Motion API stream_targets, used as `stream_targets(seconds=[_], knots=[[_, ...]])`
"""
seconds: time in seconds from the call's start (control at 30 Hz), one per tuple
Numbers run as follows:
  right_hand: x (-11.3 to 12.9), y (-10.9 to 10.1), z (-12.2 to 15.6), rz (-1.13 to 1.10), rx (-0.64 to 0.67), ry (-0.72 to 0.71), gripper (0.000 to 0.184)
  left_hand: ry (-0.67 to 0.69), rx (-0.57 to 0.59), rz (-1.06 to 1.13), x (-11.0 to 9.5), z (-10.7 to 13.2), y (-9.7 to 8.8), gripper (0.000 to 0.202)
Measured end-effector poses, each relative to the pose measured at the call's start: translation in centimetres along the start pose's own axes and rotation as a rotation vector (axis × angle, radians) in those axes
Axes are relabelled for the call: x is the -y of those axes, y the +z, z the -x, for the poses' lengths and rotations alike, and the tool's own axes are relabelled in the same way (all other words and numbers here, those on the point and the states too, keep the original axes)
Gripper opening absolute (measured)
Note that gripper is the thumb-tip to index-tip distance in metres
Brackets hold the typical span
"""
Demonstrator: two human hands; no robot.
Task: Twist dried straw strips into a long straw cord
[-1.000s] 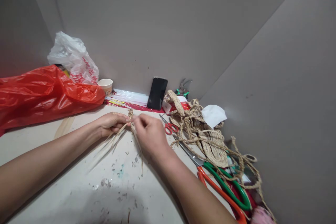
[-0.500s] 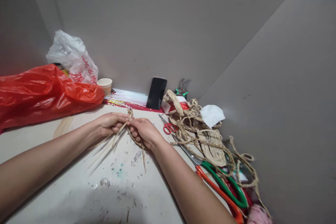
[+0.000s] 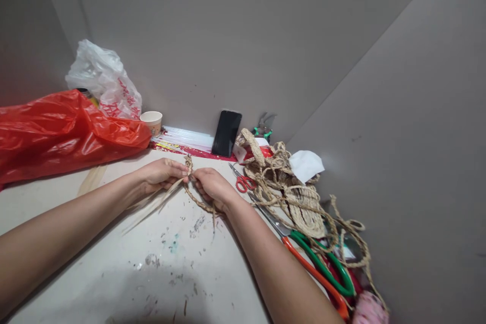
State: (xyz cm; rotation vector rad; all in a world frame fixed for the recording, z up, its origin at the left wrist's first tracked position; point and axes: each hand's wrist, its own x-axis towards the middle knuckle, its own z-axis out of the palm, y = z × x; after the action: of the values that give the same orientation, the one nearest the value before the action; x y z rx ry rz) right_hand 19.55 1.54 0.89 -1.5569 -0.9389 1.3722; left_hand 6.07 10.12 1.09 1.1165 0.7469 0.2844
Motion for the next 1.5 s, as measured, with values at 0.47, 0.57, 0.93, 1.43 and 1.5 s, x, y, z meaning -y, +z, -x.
stream_targets(seconds=[0.47,0.57,0.93,1.43,1.5], knots=[[0.0,0.8,-0.2,0.023,-0.068,0.04,0.019,0.28,-0.03,-0.807,-0.7,1.0,-0.2,0.016],[-0.1,1.0,-0.2,0.018,-0.086,0.027,0.018,0.358,-0.161,-1.038,-1.4,1.7,0.1,0.019],[-0.3,0.5,0.0,-0.095,0.025,0.053,0.033,0.355,-0.342,-0.955,1.7,2.9,3.9,0.007],[-0.4,-1.2,-0.2,-0.215,0.209,0.045,0.016,0.445,-0.292,-0.839,-1.4,4.0,1.5,0.016],[-0.5,-1.1,-0.3,-0.206,0.239,0.034,0.016,0.279,-0.225,-0.612,-1.0,3.0,1.2,0.016]])
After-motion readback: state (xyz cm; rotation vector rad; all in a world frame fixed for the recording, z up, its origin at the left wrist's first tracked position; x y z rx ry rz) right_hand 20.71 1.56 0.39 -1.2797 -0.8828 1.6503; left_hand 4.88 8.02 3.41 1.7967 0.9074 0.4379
